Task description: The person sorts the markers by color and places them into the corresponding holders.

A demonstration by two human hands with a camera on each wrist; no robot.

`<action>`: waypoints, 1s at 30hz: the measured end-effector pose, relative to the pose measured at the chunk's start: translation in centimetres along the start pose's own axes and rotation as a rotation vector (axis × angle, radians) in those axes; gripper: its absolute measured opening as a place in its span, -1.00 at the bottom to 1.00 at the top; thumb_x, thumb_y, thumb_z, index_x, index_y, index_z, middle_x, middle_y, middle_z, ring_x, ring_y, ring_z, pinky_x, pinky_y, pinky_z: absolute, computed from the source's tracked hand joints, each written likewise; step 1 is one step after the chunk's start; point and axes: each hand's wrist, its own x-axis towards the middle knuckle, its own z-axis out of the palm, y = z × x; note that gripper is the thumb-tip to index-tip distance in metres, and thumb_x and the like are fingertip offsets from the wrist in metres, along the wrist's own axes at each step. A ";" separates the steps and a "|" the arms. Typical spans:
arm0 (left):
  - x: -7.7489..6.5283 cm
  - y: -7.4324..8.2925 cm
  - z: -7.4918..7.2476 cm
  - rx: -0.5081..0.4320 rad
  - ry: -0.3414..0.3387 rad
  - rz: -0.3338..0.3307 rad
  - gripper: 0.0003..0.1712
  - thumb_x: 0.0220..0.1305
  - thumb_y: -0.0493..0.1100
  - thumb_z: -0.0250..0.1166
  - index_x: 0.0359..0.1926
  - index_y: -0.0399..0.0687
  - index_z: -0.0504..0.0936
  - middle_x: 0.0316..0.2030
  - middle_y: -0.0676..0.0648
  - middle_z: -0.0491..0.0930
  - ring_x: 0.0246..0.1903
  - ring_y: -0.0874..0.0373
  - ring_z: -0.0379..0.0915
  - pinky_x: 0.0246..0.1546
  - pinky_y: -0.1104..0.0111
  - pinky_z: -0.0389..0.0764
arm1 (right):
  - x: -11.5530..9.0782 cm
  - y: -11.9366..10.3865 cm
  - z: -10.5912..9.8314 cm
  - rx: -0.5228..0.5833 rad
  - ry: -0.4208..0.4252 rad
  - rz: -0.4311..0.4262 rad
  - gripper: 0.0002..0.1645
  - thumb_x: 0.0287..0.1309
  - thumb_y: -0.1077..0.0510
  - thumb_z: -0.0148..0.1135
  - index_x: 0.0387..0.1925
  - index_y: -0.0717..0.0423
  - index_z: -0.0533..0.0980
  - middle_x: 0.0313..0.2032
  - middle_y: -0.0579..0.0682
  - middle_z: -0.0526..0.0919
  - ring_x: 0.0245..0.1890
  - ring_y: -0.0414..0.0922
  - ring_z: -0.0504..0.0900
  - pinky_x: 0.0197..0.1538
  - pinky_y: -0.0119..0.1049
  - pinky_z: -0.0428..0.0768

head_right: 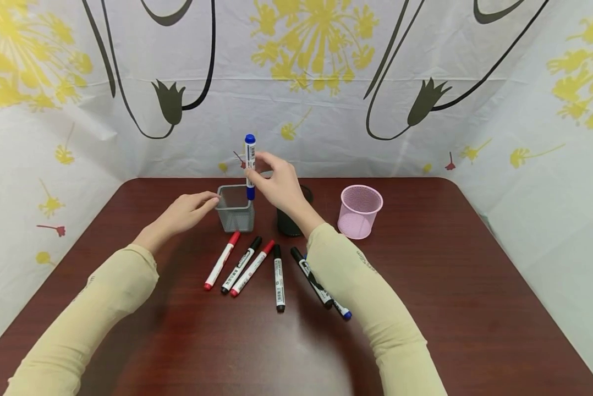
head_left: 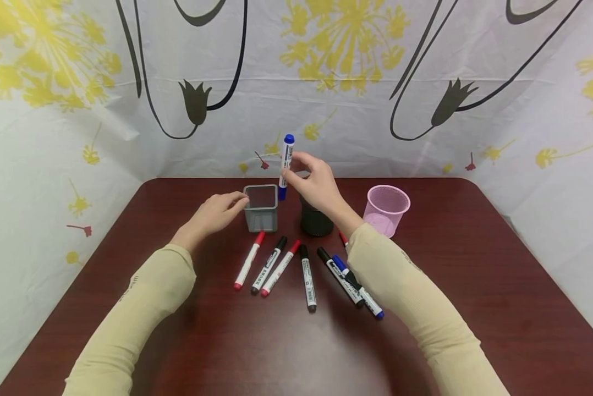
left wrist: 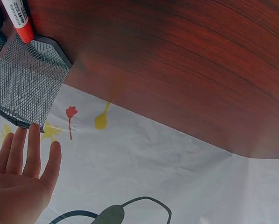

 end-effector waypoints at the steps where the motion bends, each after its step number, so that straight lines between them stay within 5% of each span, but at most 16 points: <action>1: 0.0 0.0 0.0 0.000 0.002 0.001 -0.55 0.31 0.05 -0.08 0.00 -0.14 0.49 -0.15 -0.10 0.53 -0.17 0.00 0.42 -0.11 0.12 0.35 | 0.0 -0.4 0.0 -0.004 0.000 0.006 -0.63 0.10 0.21 0.15 -0.03 0.23 0.44 -0.22 0.10 0.55 -0.18 -0.08 0.50 -0.20 -0.31 0.49; 8: -0.1 -0.1 0.3 -0.014 -0.001 -0.007 -0.57 0.31 0.04 -0.07 0.00 -0.13 0.49 -0.16 -0.10 0.53 -0.19 0.03 0.42 -0.12 0.13 0.36 | 2.1 2.7 1.2 0.005 0.014 -0.009 -0.62 0.09 0.09 0.17 -0.03 0.09 0.46 -0.25 -0.03 0.56 -0.24 -0.20 0.49 -0.23 -0.34 0.47; 30: 0.0 0.0 0.0 -0.014 -0.013 -0.003 -0.53 0.32 0.07 -0.09 0.02 -0.14 0.48 -0.12 -0.11 0.52 -0.15 0.02 0.41 -0.09 0.13 0.35 | 4.8 3.6 3.3 -0.072 -0.016 0.020 -0.68 0.11 0.09 0.15 -0.07 0.08 0.46 -0.30 -0.09 0.54 -0.23 -0.22 0.49 -0.24 -0.38 0.46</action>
